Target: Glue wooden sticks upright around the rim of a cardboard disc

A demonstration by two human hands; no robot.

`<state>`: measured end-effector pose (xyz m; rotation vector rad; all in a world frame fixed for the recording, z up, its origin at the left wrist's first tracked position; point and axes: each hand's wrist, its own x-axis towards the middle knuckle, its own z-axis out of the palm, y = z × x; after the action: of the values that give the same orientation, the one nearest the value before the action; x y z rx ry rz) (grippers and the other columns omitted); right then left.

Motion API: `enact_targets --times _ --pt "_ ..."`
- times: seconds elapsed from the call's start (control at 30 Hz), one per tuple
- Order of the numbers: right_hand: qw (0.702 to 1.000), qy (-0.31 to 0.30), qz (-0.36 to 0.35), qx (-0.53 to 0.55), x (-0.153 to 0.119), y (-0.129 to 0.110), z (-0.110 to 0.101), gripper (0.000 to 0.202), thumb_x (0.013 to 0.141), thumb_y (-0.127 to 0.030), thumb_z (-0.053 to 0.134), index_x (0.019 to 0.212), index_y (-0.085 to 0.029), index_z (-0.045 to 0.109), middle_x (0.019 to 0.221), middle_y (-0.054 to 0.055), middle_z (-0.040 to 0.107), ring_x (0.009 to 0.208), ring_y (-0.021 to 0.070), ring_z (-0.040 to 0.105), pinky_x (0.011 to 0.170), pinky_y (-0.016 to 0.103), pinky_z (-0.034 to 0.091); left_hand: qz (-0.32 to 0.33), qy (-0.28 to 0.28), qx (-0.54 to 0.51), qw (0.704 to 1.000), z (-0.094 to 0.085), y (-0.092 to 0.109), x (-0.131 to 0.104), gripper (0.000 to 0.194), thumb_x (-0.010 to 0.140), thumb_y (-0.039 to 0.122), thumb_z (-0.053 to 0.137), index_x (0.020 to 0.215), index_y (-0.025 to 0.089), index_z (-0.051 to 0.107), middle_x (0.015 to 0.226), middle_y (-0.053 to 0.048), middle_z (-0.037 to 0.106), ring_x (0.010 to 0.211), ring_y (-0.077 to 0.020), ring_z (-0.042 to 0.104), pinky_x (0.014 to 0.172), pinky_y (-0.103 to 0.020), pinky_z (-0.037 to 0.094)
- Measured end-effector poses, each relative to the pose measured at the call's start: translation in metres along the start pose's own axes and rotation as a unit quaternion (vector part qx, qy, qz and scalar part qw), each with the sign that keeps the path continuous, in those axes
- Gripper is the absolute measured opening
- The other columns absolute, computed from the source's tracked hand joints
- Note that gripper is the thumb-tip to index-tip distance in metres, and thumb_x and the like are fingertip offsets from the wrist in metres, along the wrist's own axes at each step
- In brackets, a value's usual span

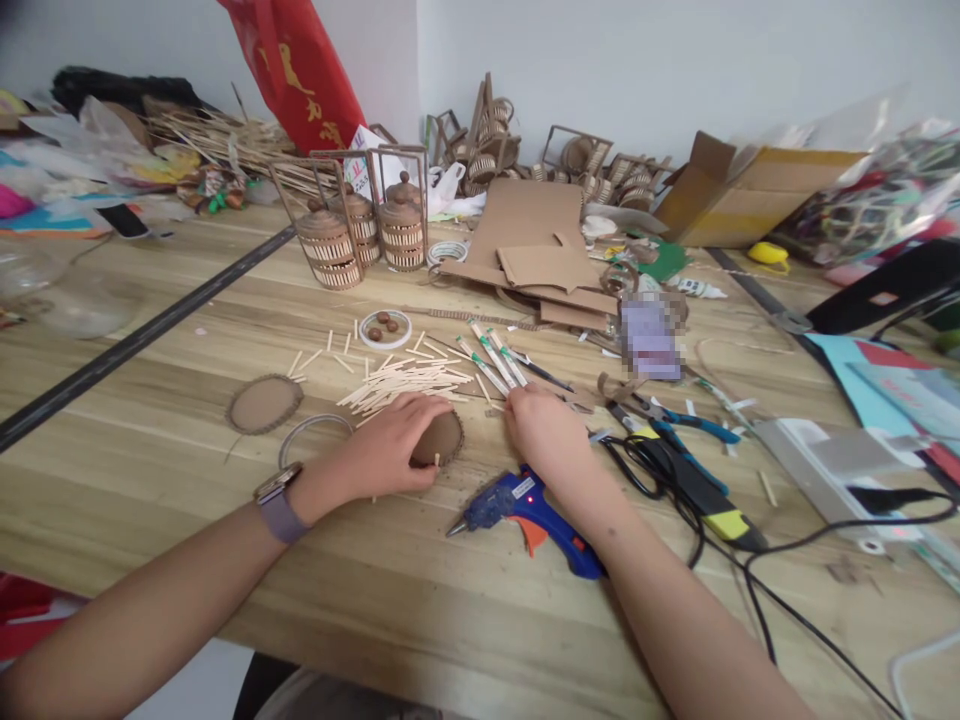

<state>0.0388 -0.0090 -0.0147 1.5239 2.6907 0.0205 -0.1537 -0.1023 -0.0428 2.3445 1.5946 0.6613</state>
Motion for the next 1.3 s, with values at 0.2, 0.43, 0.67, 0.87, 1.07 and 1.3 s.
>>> enact_targets --times 0.2,0.43,0.67,0.87,1.07,1.3 --pt "1.000 0.023 0.002 0.017 -0.005 0.003 -0.010 0.021 0.093 -0.021 0.042 0.098 -0.013 0.061 0.089 0.014 0.070 0.078 0.0260 0.067 0.061 0.030 0.043 0.009 0.007 0.000 1.000 0.002 -0.002 -0.001 0.061 0.071 0.021 0.066 0.127 0.016 0.042 0.130 -0.012 0.053 0.122 -0.0303 0.045 0.105 -0.044 0.040" --pt "0.946 0.019 -0.115 0.302 -0.013 0.007 -0.018 0.024 0.087 -0.034 0.048 0.095 -0.019 0.065 0.078 0.003 0.065 0.065 0.0160 0.058 0.058 0.026 0.042 0.001 0.003 -0.013 1.000 0.000 -0.001 -0.001 0.060 0.071 0.021 0.066 0.126 0.018 0.043 0.128 -0.013 0.054 0.119 -0.0300 0.047 0.100 -0.045 0.043" --pt "0.890 -0.062 -0.157 0.425 -0.017 -0.001 -0.017 0.028 0.085 -0.039 0.050 0.092 -0.020 0.068 0.079 0.003 0.064 0.064 0.0147 0.054 0.056 0.025 0.042 0.001 -0.004 -0.028 1.000 -0.002 0.001 0.001 0.055 0.072 0.021 0.065 0.123 0.016 0.045 0.126 -0.013 0.054 0.119 -0.0298 0.047 0.100 -0.043 0.043" --pt "0.899 -0.073 -0.174 0.396 -0.024 -0.014 -0.017 0.022 0.086 -0.032 0.050 0.083 -0.019 0.067 0.078 0.003 0.065 0.068 0.0149 0.055 0.060 0.025 0.042 0.007 0.005 -0.030 1.000 0.000 -0.001 0.001 0.058 0.069 0.018 0.066 0.122 0.017 0.045 0.128 -0.011 0.054 0.121 -0.0295 0.046 0.103 -0.043 0.041" --pt "0.924 -0.071 -0.186 0.327 -0.025 -0.020 -0.012 0.016 0.083 -0.018 0.051 0.085 -0.019 0.066 0.068 0.000 0.063 0.059 0.0135 0.054 0.057 0.023 0.039 0.014 0.002 -0.038 0.999 0.000 -0.002 0.001 0.058 0.068 0.018 0.065 0.122 0.019 0.044 0.128 -0.011 0.054 0.121 -0.0302 0.047 0.102 -0.045 0.042" --pt "0.936 -0.072 -0.209 0.276 -0.025 -0.025 -0.011 0.017 0.080 -0.009 0.054 0.081 -0.019 0.068 0.076 0.001 0.069 0.067 0.0147 0.060 0.062 0.023 0.041 0.010 0.003 -0.039 0.999 0.000 -0.002 0.002 0.062 0.066 0.017 0.066 0.124 0.018 0.043 0.130 -0.011 0.054 0.121 -0.0304 0.047 0.103 -0.045 0.042"
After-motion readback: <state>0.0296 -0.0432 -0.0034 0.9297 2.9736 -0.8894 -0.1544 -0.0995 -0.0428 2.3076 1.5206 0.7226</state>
